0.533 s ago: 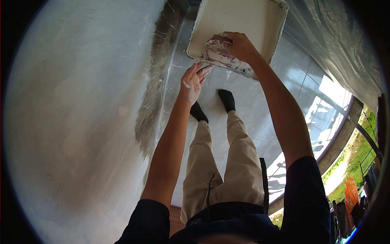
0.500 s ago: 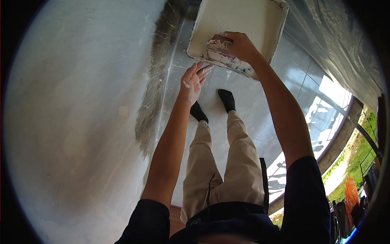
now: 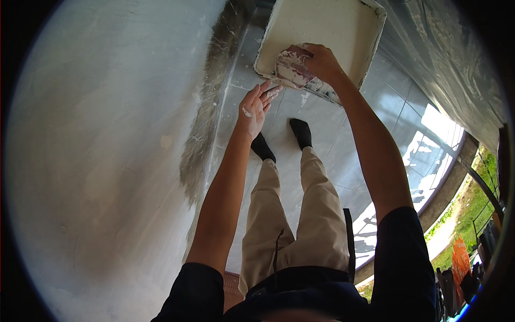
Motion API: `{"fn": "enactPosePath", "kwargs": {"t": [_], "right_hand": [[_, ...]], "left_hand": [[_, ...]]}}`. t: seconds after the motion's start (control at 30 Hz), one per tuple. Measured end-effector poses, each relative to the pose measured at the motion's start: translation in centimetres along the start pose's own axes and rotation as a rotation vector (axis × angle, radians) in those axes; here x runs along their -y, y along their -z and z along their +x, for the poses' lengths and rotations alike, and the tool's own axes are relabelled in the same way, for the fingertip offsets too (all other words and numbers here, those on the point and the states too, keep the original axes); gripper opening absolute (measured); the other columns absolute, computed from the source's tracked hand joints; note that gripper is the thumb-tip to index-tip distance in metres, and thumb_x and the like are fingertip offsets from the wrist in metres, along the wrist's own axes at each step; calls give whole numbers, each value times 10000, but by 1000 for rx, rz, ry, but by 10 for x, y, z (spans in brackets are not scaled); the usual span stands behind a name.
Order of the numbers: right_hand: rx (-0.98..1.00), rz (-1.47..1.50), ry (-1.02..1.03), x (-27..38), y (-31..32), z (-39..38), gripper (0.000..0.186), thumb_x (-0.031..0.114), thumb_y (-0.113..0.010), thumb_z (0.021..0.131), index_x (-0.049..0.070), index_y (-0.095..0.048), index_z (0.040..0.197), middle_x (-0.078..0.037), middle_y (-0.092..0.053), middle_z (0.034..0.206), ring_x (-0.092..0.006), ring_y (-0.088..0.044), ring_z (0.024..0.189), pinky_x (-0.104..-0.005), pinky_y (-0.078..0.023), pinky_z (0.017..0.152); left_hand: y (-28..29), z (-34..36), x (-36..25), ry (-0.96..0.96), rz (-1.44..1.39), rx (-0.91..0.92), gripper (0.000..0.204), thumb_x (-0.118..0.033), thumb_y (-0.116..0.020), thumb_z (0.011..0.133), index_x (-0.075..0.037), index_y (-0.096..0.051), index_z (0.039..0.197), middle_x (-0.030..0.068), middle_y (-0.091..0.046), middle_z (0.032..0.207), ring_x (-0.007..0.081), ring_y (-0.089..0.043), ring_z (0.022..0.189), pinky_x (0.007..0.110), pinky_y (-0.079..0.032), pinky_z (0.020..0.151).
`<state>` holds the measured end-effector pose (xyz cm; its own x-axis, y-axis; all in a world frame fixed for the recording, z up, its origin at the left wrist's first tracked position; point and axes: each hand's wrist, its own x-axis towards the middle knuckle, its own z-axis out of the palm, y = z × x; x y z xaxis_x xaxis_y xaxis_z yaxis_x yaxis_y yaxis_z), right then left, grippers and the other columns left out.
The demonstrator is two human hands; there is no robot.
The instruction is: The person applies wall putty to a wall using a putty knife.
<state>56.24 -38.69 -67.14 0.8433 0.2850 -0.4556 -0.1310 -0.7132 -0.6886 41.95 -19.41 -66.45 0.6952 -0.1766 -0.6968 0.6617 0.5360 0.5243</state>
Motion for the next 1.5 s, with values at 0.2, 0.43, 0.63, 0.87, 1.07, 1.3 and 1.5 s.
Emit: {"fn": "enactPosePath", "kwargs": {"t": [0.2, 0.43, 0.63, 0.87, 1.07, 1.3, 1.5], "right_hand": [[-48, 161, -61, 10, -8, -12, 431, 128, -567, 808, 11, -619, 1219, -202, -683, 1076, -312, -665, 994, -371, -511, 901], [-50, 878, -37, 47, 3, -23, 403, 21, -566, 869, -112, -542, 1248, -145, -652, 1103, -177, -624, 971, -282, -489, 851], [79, 1089, -29, 98, 37, -45, 271, 17, -572, 888, -48, -545, 1150, -50, -598, 940, -100, -542, 789, -249, -438, 695], [242, 1177, 39, 169, 60, -71, 242, -14, -543, 874, 11, -543, 1115, -51, -588, 931, -131, -583, 792, -264, -483, 696], [442, 1278, 132, 225, 78, -98, 299, -43, -520, 837, -10, -530, 1134, -121, -625, 1074, -197, -634, 959, -330, -533, 823], [803, 1354, 302, 255, 150, -131, 505, -60, -513, 754, -66, -502, 1258, -153, -612, 1184, -257, -607, 1092, -374, -469, 985], [999, 1412, 473, 255, 210, -179, 476, -65, -512, 753, -79, -516, 1229, -167, -626, 1160, -258, -633, 1042, -371, -502, 942]], "left_hand": [[1, -9, -6, -22, -15, -32, 617, -510, -361, 972, -95, -454, 1419, 162, -438, 1473, 292, -272, 1430, 426, -28, 1171], [2, -34, -34, -84, -13, -108, 642, -530, -380, 957, -89, -437, 1420, 141, -468, 1451, 275, -319, 1404, 406, -96, 1158], [-24, -73, -76, -204, -43, -172, 655, -539, -409, 943, -74, -446, 1403, 124, -501, 1414, 262, -399, 1338, 408, -200, 1124], [-40, -129, -128, -394, -86, -198, 659, -531, -432, 947, -72, -420, 1420, 127, -519, 1379, 263, -460, 1272, 404, -274, 1082], [-62, -197, -153, -559, -43, -288, 753, -573, -440, 922, -60, -348, 1466, 147, -468, 1434, 273, -422, 1302, 411, -273, 1078], [-148, -259, -145, -776, 134, -426, 689, -561, -374, 967, -88, -337, 1467, 127, -488, 1419, 261, -446, 1282, 419, -288, 1078], [-223, -294, -123, -978, 263, -477, 684, -539, -451, 947, -87, -361, 1453, 103, -493, 1391, 242, -464, 1263, 399, -324, 1050]]}}
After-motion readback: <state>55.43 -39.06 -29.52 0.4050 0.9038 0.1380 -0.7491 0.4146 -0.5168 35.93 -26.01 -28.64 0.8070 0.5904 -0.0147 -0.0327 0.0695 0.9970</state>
